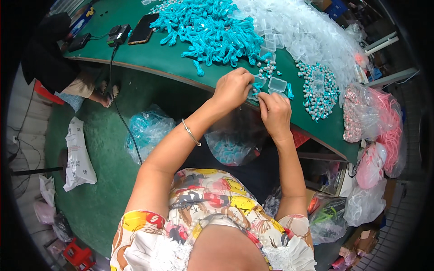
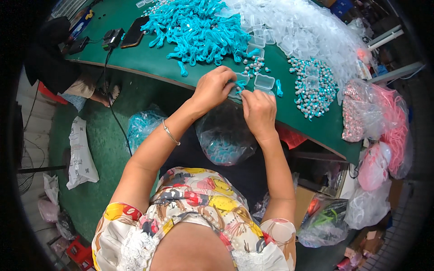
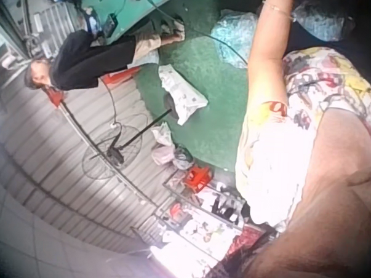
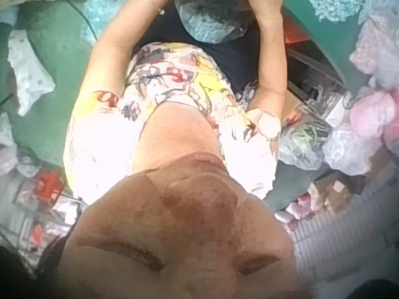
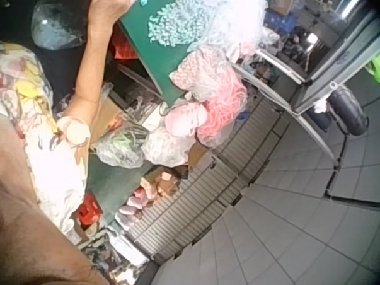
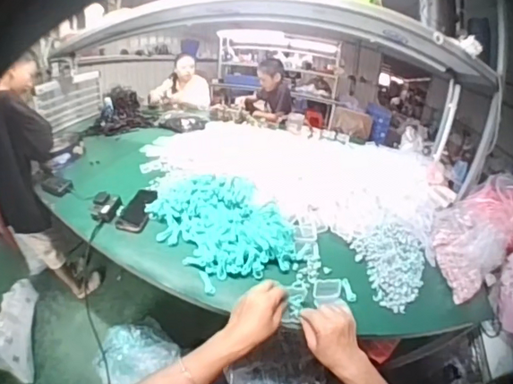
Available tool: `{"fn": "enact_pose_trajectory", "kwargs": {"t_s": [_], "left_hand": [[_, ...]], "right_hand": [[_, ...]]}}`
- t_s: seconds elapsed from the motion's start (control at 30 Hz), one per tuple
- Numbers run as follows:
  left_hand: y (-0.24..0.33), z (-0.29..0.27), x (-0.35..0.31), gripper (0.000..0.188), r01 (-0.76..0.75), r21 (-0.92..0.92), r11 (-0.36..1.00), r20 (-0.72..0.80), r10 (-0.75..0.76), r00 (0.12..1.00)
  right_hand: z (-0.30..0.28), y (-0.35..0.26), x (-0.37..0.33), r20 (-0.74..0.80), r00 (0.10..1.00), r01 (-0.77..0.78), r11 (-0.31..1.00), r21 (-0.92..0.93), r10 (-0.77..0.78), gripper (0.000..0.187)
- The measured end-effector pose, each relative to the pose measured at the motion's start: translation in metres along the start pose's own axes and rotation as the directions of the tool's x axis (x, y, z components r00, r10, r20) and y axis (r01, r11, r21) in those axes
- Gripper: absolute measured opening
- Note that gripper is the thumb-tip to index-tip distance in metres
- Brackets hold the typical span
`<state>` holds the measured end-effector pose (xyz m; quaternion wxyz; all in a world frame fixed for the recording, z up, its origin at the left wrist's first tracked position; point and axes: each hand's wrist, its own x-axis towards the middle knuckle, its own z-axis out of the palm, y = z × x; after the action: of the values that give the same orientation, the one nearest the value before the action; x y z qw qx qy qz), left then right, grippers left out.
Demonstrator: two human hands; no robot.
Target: The person assembles small craft kits by placing turquoise plastic ties and small round beads into clear plastic containers. They repeatedly pick up a container, add the items, close the lid, and place the filled container into a large plastic bag on the floor.
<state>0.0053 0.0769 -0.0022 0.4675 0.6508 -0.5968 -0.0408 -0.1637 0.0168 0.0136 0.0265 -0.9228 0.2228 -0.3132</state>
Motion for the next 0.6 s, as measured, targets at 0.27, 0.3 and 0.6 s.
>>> {"fn": "enact_pose_trajectory", "kwargs": {"t_s": [0.27, 0.3, 0.6], "left_hand": [[-0.013, 0.010, -0.004, 0.011, 0.006, -0.108, 0.994, -0.094, -0.016, 0.995], [-0.013, 0.011, -0.004, 0.011, 0.008, -0.120, 0.993, -0.102, -0.020, 0.995], [-0.012, 0.014, -0.007, 0.015, -0.077, -0.052, 0.996, -0.190, 0.065, 0.980]], "right_hand": [[0.003, 0.000, -0.002, 0.018, 1.000, 0.002, 0.997, 0.081, -0.003, 0.011], [0.004, 0.000, -0.002, 0.015, 1.000, -0.015, 0.993, 0.115, 0.013, 0.010], [0.005, -0.008, 0.004, 0.112, 0.941, -0.339, 0.892, 0.299, 0.320, 0.008]]}}
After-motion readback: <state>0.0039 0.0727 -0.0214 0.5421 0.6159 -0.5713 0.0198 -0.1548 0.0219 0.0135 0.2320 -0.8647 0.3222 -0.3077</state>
